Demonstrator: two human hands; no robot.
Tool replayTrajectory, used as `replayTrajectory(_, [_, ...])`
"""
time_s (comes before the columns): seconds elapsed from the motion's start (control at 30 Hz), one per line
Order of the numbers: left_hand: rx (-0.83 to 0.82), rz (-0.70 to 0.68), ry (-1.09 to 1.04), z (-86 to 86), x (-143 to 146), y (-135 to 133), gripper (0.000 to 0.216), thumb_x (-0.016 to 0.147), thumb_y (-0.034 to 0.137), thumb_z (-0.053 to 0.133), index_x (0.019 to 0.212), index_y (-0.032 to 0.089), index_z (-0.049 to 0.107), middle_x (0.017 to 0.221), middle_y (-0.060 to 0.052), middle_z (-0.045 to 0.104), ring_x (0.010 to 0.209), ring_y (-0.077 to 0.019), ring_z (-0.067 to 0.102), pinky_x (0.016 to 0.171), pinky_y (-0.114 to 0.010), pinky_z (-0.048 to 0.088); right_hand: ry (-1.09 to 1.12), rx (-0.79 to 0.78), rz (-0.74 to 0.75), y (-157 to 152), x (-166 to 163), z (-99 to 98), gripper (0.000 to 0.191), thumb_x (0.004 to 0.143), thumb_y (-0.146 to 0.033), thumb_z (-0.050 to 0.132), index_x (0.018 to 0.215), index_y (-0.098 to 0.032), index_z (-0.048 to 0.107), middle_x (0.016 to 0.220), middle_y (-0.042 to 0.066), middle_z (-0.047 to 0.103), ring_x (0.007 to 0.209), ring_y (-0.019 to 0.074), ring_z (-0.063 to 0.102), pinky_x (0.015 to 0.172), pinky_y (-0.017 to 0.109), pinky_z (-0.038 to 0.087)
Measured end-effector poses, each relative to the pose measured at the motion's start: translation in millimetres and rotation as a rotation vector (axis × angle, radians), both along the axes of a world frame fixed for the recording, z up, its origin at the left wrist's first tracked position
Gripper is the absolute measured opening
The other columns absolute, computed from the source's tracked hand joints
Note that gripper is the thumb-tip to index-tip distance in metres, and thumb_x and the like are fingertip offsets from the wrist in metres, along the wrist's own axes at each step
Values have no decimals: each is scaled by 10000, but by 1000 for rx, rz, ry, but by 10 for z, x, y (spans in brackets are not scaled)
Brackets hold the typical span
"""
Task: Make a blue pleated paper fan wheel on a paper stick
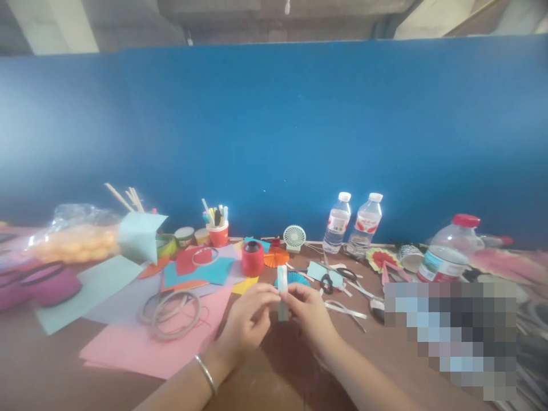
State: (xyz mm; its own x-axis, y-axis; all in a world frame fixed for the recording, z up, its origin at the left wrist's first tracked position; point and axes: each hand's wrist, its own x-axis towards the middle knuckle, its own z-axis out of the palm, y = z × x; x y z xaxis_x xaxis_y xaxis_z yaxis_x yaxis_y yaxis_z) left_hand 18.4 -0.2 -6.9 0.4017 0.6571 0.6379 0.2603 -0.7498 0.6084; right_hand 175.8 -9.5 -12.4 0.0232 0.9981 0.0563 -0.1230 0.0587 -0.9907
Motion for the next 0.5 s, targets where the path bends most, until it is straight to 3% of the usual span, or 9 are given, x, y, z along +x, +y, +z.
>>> replayTrajectory(0.1, [-366, 137, -252, 14, 48, 36, 163, 806, 202, 473, 953, 210, 545, 905, -39, 586, 810, -162, 568, 729, -292, 463, -161, 41, 42, -7, -11, 36, 177, 698, -297, 607, 616, -141, 597, 554, -26, 517, 528, 104, 442, 510, 216, 332])
replayTrajectory(0.2, [-601, 132, -351, 43, 87, 94, 142, 757, 290, 553, 847, 182, 570, 781, -18, 602, 700, -150, 559, 637, -254, 452, -309, 44, 72, -61, -37, 91, 148, 700, -250, 572, 602, -141, 593, 555, -20, 531, 555, 120, 463, 530, 222, 342])
replayTrajectory(0.33, [-640, 129, -300, 26, 95, 127, 146, 726, 303, 589, 705, 159, 586, 682, -6, 590, 642, -138, 537, 616, -242, 427, -426, 84, 79, -97, -22, 93, 139, 690, -218, 565, 572, -148, 585, 551, -15, 543, 569, 132, 476, 538, 228, 339])
replayTrajectory(0.5, [-693, 80, -232, 7, 122, 69, 140, 714, 308, 607, 723, 168, 612, 721, -13, 636, 702, -166, 578, 654, -263, 442, -249, 114, 3, -50, 31, 32, 141, 717, -297, 586, 675, -164, 608, 651, 3, 593, 628, 150, 505, 606, 248, 377])
